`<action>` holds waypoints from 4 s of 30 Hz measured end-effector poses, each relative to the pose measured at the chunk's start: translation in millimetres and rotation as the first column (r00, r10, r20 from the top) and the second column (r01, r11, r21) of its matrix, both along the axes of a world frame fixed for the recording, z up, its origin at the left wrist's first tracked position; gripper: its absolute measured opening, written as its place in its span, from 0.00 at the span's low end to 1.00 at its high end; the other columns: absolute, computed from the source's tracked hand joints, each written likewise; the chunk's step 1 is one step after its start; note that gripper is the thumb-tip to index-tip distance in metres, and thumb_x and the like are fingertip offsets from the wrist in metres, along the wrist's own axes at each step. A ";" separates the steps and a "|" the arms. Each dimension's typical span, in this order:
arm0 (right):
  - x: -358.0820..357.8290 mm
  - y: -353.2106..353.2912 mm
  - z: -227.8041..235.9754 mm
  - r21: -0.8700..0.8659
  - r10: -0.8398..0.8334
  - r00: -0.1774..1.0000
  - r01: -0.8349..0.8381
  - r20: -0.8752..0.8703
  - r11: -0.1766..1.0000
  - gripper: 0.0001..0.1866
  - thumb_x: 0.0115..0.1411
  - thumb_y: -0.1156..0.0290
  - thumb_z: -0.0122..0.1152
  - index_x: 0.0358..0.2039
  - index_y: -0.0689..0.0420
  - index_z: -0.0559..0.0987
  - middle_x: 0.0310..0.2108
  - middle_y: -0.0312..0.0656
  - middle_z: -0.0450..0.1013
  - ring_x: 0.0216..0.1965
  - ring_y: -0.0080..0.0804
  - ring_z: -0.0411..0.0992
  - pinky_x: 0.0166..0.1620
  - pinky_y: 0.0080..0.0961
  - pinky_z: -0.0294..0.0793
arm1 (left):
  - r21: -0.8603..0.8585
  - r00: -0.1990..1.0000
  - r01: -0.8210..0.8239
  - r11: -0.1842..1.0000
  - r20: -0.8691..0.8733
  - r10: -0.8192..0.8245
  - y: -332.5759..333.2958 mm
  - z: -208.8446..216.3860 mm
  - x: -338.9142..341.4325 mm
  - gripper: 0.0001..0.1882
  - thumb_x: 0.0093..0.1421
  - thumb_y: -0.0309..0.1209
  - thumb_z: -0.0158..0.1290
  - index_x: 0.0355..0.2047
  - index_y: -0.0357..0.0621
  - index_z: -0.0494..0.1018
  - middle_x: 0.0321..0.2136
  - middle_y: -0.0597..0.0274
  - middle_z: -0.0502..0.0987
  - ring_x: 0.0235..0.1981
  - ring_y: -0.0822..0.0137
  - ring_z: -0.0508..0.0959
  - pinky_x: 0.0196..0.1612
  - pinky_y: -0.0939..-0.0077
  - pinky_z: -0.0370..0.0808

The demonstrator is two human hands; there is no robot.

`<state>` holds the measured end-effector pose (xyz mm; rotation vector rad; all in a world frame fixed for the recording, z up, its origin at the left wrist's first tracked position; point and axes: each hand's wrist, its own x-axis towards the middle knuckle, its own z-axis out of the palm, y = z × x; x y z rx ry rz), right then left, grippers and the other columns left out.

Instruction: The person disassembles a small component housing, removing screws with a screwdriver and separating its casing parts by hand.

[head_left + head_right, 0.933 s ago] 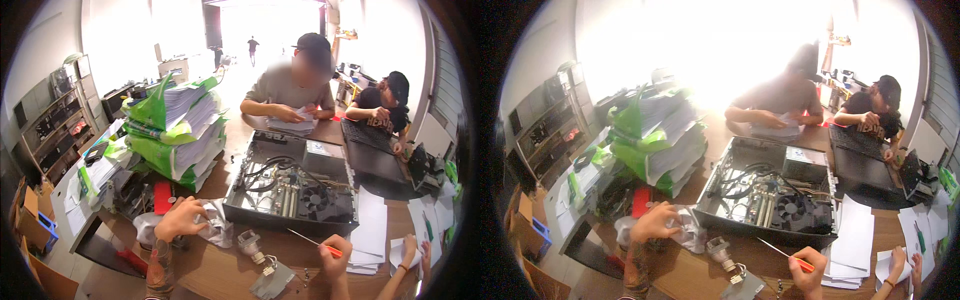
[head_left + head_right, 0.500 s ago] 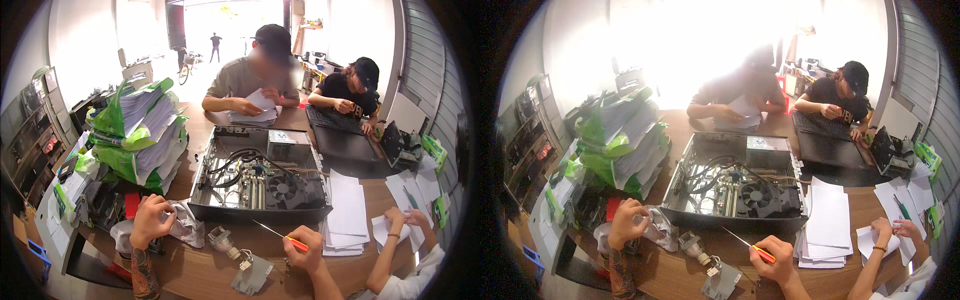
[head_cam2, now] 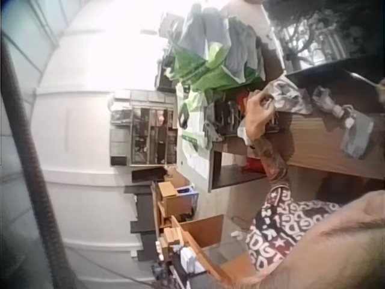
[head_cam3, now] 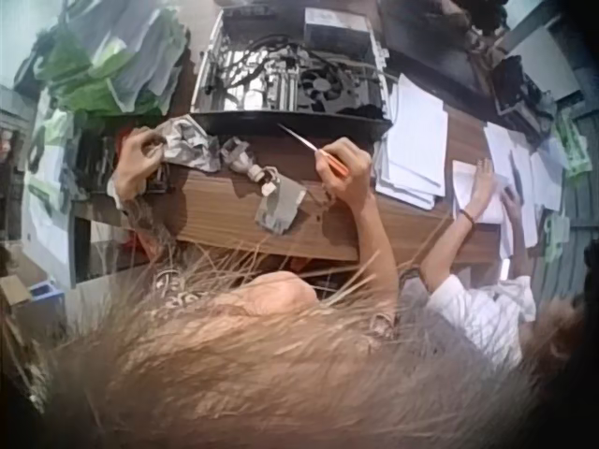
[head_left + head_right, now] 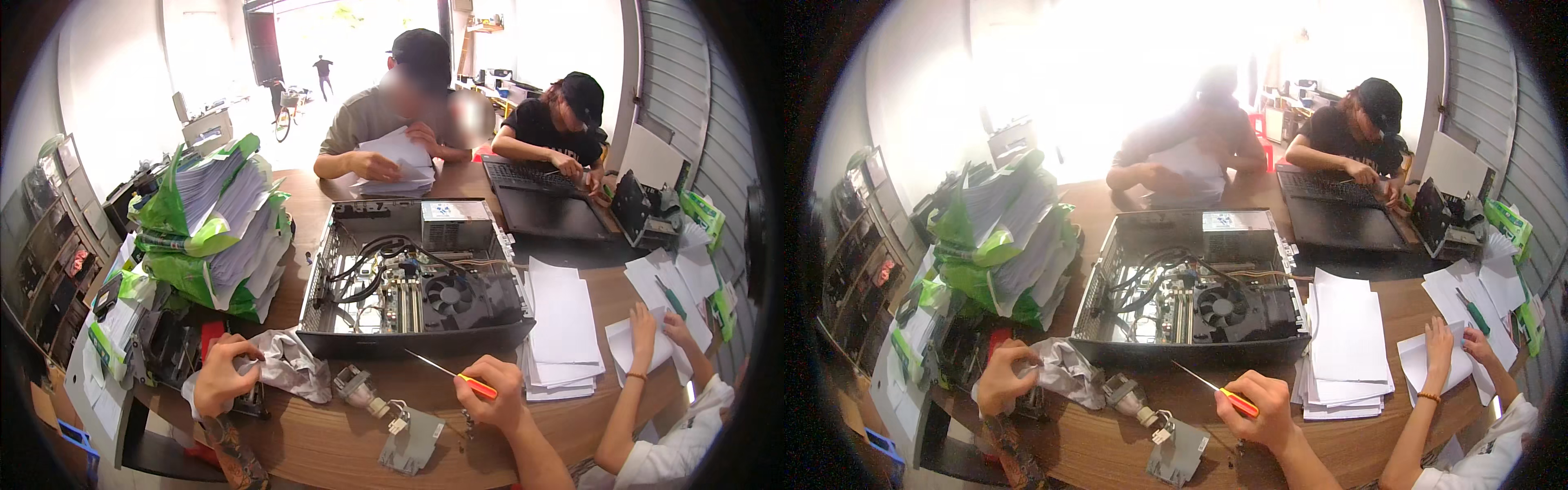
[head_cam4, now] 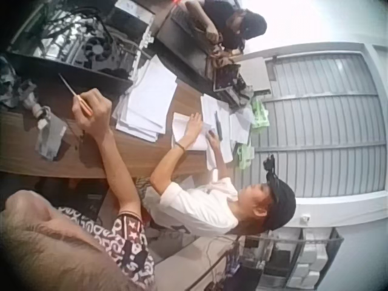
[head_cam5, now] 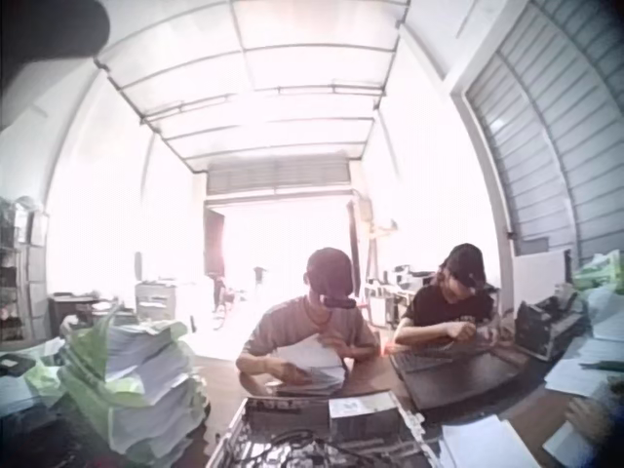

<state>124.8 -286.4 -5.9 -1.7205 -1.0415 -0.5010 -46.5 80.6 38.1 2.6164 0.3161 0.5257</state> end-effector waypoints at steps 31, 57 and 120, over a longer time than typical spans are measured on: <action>15.9 -14.3 0.7 0.029 0.076 0.982 -0.072 -0.171 0.997 0.08 0.41 0.75 0.62 0.12 0.60 0.72 0.12 0.40 0.67 0.12 0.31 0.65 0.17 0.24 0.61 | 0.329 0.806 0.477 0.815 0.206 -0.555 -105.1 -17.2 78.7 0.11 0.39 0.27 0.59 0.26 0.43 0.74 0.28 0.63 0.74 0.28 0.62 0.73 0.30 0.70 0.68; 22.1 -37.1 15.4 -0.072 -0.055 0.995 0.048 -0.089 0.996 0.09 0.36 0.76 0.59 0.08 0.60 0.68 0.10 0.40 0.63 0.10 0.34 0.60 0.15 0.26 0.57 | 0.378 0.867 0.422 0.824 0.097 -0.489 -133.2 -40.3 82.8 0.04 0.45 0.27 0.58 0.24 0.45 0.76 0.21 0.65 0.74 0.26 0.63 0.73 0.32 0.68 0.68; 4.8 -14.5 7.9 0.053 0.199 0.939 -0.192 -0.282 0.980 0.06 0.40 0.74 0.60 0.13 0.60 0.74 0.13 0.39 0.68 0.13 0.29 0.67 0.18 0.23 0.63 | 0.240 0.710 0.583 0.776 0.314 -0.631 -122.5 -41.6 86.2 0.09 0.43 0.28 0.65 0.27 0.49 0.79 0.23 0.70 0.77 0.26 0.69 0.75 0.32 0.72 0.65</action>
